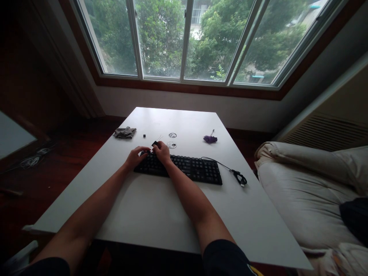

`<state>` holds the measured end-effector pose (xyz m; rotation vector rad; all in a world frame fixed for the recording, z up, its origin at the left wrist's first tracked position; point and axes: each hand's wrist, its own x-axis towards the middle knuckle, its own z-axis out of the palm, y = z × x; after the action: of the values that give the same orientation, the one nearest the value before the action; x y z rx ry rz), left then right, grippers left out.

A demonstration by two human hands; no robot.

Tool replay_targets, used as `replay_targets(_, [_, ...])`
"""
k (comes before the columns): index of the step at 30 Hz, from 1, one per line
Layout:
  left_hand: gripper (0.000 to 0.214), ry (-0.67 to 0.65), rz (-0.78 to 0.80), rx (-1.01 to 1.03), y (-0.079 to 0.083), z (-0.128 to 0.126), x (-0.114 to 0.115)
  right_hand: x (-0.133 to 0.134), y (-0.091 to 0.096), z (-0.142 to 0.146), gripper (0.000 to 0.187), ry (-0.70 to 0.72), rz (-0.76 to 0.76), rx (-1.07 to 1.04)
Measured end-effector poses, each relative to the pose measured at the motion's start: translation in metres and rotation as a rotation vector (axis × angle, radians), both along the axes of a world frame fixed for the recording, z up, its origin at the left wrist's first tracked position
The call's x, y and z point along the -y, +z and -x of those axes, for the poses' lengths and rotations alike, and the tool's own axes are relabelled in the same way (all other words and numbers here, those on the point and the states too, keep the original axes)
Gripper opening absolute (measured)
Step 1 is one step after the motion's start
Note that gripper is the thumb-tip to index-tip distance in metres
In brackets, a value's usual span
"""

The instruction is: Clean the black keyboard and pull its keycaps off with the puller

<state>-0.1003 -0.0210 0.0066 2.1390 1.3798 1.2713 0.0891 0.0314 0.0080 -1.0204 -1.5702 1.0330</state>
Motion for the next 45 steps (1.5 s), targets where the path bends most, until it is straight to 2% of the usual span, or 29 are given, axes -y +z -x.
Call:
replay_targets(5, [0.025, 0.005, 0.011, 0.007, -0.002, 0.001, 0.0, 0.0, 0.0, 0.0, 0.018, -0.013, -0.004, -0.013])
replay_targets(10, [0.022, 0.002, 0.017, 0.113, 0.0, 0.001, -0.003, -0.004, -0.004, 0.001, 0.021, -0.042, 0.052, -0.08])
replay_targets(16, [0.026, 0.227, 0.078, 0.222, -0.02, 0.022, -0.028, -0.007, -0.008, 0.002, 0.021, -0.041, 0.067, -0.127])
replay_targets(18, [0.026, 0.298, 0.157, 0.235, -0.028, 0.03, -0.042, -0.007, -0.008, 0.001, 0.02, -0.042, 0.06, -0.114])
replay_targets(23, [0.022, 0.334, 0.276, 0.033, -0.03, 0.037, -0.073, -0.009, -0.01, 0.001, 0.019, -0.042, 0.031, -0.087])
replay_targets(27, [0.019, 0.427, 0.238, -0.23, -0.022, 0.028, -0.097, -0.009, -0.01, 0.0, 0.017, -0.043, 0.011, -0.081])
replay_targets(30, [0.019, 0.507, 0.19, -0.34, -0.017, 0.022, -0.114, -0.008, -0.009, -0.001, 0.017, -0.041, 0.003, -0.062])
replay_targets(39, [0.02, 0.498, 0.149, -0.388, -0.017, 0.015, -0.161, -0.008, -0.008, -0.002, 0.016, -0.05, -0.018, -0.021])
replay_targets(45, [0.017, 0.491, 0.108, -0.383, -0.021, 0.01, -0.176, -0.008, -0.007, -0.002, 0.015, -0.053, -0.006, -0.006])
